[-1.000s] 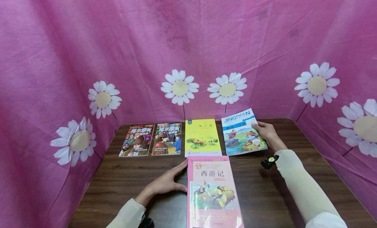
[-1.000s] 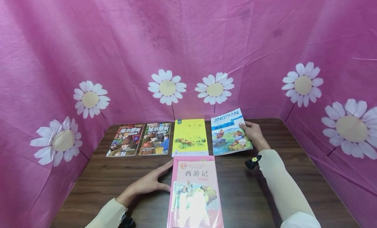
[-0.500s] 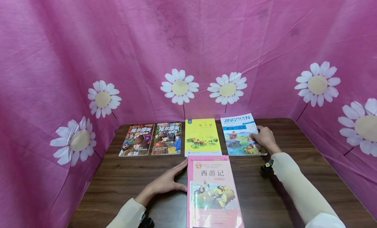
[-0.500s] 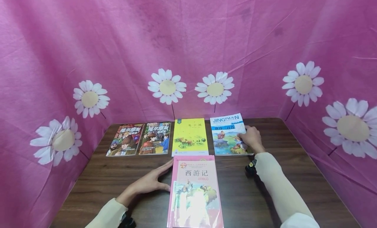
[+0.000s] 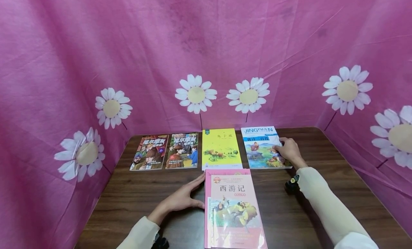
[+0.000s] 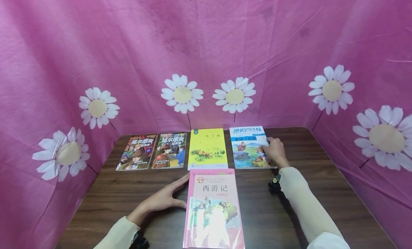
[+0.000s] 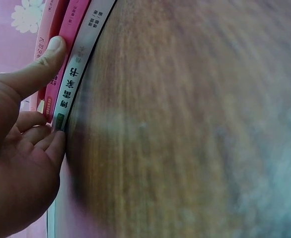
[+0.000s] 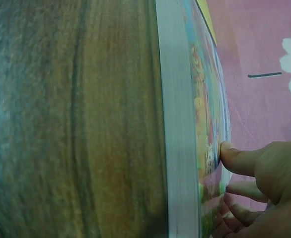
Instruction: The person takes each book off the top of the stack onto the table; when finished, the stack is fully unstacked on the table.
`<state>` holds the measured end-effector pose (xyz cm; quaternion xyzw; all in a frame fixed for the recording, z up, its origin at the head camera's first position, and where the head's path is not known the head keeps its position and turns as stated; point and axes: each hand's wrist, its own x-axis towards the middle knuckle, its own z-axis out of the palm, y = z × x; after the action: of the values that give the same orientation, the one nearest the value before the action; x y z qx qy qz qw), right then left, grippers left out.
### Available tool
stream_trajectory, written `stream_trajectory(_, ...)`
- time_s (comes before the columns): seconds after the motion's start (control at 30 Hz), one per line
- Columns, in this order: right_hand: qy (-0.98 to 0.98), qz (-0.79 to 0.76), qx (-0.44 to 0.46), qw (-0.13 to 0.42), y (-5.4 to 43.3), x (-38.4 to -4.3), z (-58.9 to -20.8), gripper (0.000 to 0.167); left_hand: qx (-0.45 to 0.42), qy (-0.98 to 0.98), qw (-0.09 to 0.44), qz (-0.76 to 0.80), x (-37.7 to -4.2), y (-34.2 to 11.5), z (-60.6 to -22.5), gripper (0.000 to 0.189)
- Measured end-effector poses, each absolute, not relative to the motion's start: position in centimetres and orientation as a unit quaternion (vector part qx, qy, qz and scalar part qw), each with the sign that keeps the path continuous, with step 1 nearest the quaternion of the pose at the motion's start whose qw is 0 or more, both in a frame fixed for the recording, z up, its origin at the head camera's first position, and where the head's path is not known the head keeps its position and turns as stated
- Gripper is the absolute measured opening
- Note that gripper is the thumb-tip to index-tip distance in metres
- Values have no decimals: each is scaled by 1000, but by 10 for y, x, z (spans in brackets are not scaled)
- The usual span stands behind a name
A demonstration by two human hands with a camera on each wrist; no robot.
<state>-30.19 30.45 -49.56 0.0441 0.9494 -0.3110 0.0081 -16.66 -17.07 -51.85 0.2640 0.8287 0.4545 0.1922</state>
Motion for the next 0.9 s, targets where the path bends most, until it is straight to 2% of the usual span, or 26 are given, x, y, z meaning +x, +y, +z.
stream_trajectory(0.27, 951, -309, 23, 15, 307, -296, -488, 61, 267, 829, 189, 453, -168, -171, -518, 108)
stream_trajectory(0.57, 948, -316, 8, -22, 307, -282, -473, 46, 270, 830, 189, 451, -168, -171, -518, 109)
stream_trajectory(0.9, 943, -328, -26, -51, 295, -249, -446, 36, 266, 828, 191, 454, -165, -171, -517, 108)
